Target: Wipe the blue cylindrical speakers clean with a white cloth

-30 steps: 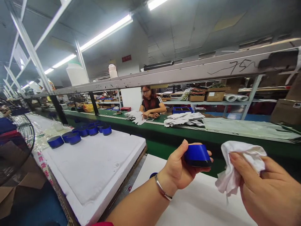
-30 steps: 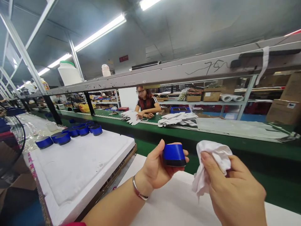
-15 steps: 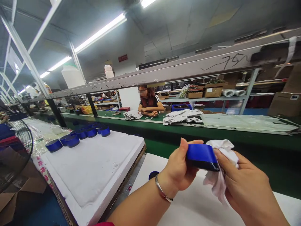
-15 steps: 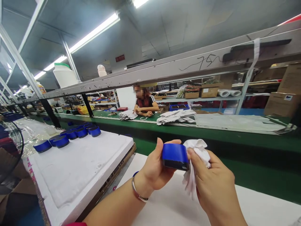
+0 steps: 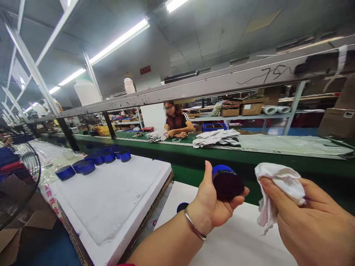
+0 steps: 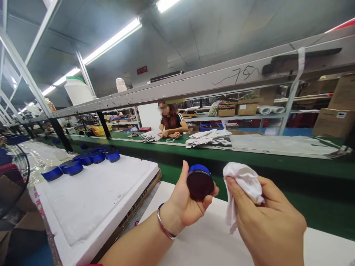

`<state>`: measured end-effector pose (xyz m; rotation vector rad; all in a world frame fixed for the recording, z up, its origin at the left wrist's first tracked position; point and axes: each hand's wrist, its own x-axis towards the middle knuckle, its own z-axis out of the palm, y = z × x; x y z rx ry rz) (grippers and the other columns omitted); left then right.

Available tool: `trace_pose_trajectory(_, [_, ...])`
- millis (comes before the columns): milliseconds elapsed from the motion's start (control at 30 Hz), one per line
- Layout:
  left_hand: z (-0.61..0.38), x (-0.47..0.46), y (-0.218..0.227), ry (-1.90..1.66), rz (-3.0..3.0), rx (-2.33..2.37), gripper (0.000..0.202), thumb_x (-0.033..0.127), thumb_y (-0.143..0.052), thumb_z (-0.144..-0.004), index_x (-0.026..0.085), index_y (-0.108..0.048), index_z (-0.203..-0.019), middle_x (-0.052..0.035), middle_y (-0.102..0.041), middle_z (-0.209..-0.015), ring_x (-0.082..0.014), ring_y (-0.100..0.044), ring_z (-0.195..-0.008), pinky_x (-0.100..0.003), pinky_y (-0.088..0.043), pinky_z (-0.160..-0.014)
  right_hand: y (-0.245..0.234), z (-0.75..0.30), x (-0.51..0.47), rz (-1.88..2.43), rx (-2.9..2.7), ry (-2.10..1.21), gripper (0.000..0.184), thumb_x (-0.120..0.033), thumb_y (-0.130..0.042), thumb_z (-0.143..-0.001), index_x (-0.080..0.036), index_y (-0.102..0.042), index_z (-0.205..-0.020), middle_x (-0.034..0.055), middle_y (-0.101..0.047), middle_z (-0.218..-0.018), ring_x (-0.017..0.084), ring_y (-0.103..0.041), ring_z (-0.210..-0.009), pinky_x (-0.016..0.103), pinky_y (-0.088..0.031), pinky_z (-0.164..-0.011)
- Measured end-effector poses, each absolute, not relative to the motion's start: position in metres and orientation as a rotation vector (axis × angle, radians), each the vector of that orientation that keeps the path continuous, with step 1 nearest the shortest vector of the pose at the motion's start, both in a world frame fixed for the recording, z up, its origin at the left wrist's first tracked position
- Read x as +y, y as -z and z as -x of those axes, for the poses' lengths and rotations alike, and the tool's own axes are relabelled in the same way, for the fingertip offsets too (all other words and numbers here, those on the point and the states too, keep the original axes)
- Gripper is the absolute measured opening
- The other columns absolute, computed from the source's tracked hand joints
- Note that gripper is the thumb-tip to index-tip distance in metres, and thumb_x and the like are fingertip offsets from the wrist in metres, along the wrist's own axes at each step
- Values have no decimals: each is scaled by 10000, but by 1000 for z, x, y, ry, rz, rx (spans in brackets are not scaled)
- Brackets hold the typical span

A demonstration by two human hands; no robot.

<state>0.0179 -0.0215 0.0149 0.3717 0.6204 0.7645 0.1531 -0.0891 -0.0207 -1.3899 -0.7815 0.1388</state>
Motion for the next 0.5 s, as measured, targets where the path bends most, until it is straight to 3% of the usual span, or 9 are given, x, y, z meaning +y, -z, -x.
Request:
trace_pose_trajectory(100, [-26,-27,-7,-828,-328,632,855,795,-339,-1193,110,-773,-923,-125,-742,-902,-188,-671,-743,-262,-521,-668,30,-145,-89,1288,-1037,106,490,-723,-869,-946,-262,-847,-1110,76,-794,-1059,291,-719,-885,376,-601,-731])
trace_pose_trajectory(200, [-31,-28,3,-841,-272,543,772,712,-391,-1228,118,-791,-940,-106,-744,-924,-187,-673,-792,-275,-529,-763,41,-143,-78,1045,-1405,500,106,-348,-751,-1126,-286,-823,-1171,71,-771,-1163,267,-740,-1001,384,-631,-891])
trace_pose_trajectory(267, [-28,-22,7,-760,-285,450,817,764,-404,-1208,109,-768,-881,-93,-697,-856,-181,-649,-760,-269,-508,-738,45,-146,-67,887,-1556,693,250,-106,-687,-1101,-294,-805,-1215,61,-772,-1149,248,-723,-995,374,-626,-896])
trace_pose_trajectory(333, [-21,-12,9,-693,-306,408,843,859,-514,-1134,109,-728,-813,-65,-623,-771,-166,-583,-685,-270,-453,-667,48,-151,-56,742,-1681,734,378,12,-644,-1043,-293,-800,-1204,45,-781,-1086,231,-709,-934,359,-622,-849])
trace_pose_trajectory(433, [-10,4,6,-811,-313,374,727,788,-662,-1072,100,-732,-849,-81,-642,-793,-172,-581,-695,-273,-462,-685,57,-165,-44,687,-1726,645,366,-6,-615,-1021,-290,-813,-1141,30,-784,-1034,214,-733,-880,331,-618,-776])
trace_pose_trajectory(500, [-3,10,3,-919,-319,295,534,637,-745,-1006,108,-755,-928,-104,-690,-862,-190,-613,-744,-290,-517,-758,63,-173,-41,818,-1615,531,224,-156,-676,-1048,-304,-828,-1122,33,-789,-1068,232,-764,-899,346,-629,-787])
